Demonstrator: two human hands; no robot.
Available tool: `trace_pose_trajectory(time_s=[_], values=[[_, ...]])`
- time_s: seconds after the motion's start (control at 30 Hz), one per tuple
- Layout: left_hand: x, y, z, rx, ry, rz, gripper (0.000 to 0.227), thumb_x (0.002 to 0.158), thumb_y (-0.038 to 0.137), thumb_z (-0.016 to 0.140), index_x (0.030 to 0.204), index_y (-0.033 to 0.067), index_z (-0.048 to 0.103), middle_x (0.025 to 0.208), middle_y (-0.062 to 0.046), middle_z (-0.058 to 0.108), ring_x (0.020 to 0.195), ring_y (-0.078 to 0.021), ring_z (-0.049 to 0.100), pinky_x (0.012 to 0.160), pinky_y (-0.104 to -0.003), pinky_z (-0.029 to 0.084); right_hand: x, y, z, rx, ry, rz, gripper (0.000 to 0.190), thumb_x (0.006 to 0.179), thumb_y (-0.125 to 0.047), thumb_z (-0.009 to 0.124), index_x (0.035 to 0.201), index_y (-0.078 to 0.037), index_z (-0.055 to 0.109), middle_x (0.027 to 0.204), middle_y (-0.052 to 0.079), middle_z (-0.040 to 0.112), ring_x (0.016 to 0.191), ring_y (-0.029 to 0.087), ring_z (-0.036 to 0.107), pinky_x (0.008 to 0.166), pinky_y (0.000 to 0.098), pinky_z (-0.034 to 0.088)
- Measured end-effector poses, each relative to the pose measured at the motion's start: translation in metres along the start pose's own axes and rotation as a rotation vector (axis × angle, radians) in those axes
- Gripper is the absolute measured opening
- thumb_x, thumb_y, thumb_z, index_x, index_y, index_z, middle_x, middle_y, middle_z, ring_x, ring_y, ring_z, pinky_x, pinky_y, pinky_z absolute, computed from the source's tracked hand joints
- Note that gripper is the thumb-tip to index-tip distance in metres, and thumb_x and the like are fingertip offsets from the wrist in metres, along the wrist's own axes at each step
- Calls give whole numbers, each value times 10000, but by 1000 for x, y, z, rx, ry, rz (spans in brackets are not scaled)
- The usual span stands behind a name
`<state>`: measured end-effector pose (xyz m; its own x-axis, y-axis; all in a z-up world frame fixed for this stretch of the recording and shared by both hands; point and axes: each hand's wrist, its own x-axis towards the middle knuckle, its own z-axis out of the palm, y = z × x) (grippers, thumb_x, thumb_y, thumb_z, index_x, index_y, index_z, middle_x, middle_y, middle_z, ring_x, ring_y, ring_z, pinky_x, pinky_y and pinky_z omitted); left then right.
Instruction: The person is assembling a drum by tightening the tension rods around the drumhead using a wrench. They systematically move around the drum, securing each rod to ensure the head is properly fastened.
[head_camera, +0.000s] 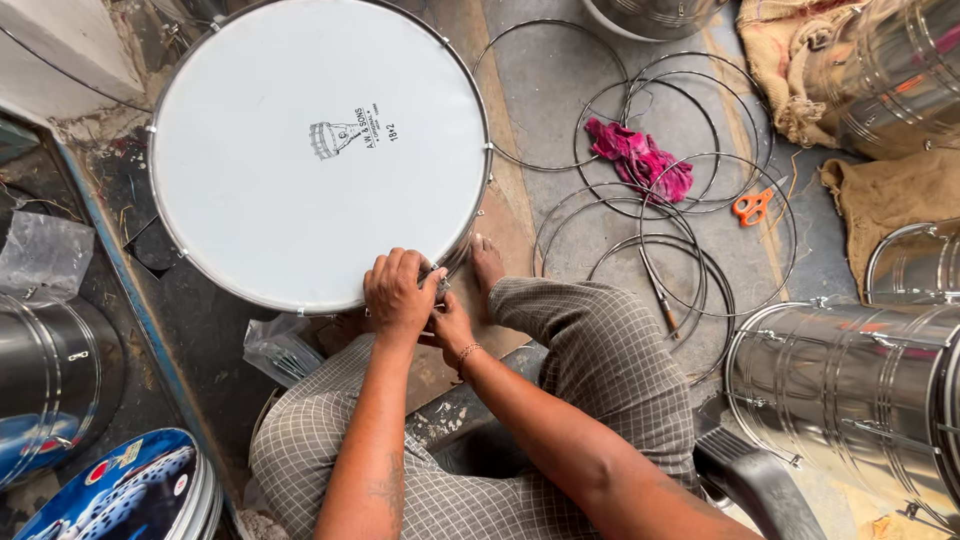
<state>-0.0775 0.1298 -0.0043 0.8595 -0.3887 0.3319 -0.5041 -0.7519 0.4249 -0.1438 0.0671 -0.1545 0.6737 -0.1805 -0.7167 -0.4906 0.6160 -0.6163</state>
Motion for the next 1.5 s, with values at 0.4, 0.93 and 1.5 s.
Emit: trace_pose_trajectory(time_s=[0.4, 0.93, 1.5], values=[[1, 2, -3, -37, -15, -43, 341, 726, 338, 891, 797, 141, 623, 849, 3, 635, 848, -238, 607, 722, -424, 439, 57, -137, -60, -1683, 6, -314, 236, 951, -183, 635, 1175, -201, 707, 1122, 95, 691, 1048, 283, 641, 880, 557, 458], [5, 0, 0, -58, -35, -65, 359, 718, 327, 897, 829, 135, 615, 867, -7, 650, 852, -239, 613, 727, -425, 441, 14, -5, -26, -163, -50, 0, 146, 959, -106, 654, 1062, -84, 552, 810, 68, 655, 618, 180, 623, 524, 333, 543], [8, 3, -2, -95, -44, -97, 370, 695, 315, 897, 803, 117, 604, 857, -22, 647, 845, -260, 612, 727, -439, 438, 58, -27, -83, -897, 1, -726, 599, 799, -118, 672, 1340, 49, 476, 1077, 200, 658, 887, 270, 667, 761, 401, 589]])
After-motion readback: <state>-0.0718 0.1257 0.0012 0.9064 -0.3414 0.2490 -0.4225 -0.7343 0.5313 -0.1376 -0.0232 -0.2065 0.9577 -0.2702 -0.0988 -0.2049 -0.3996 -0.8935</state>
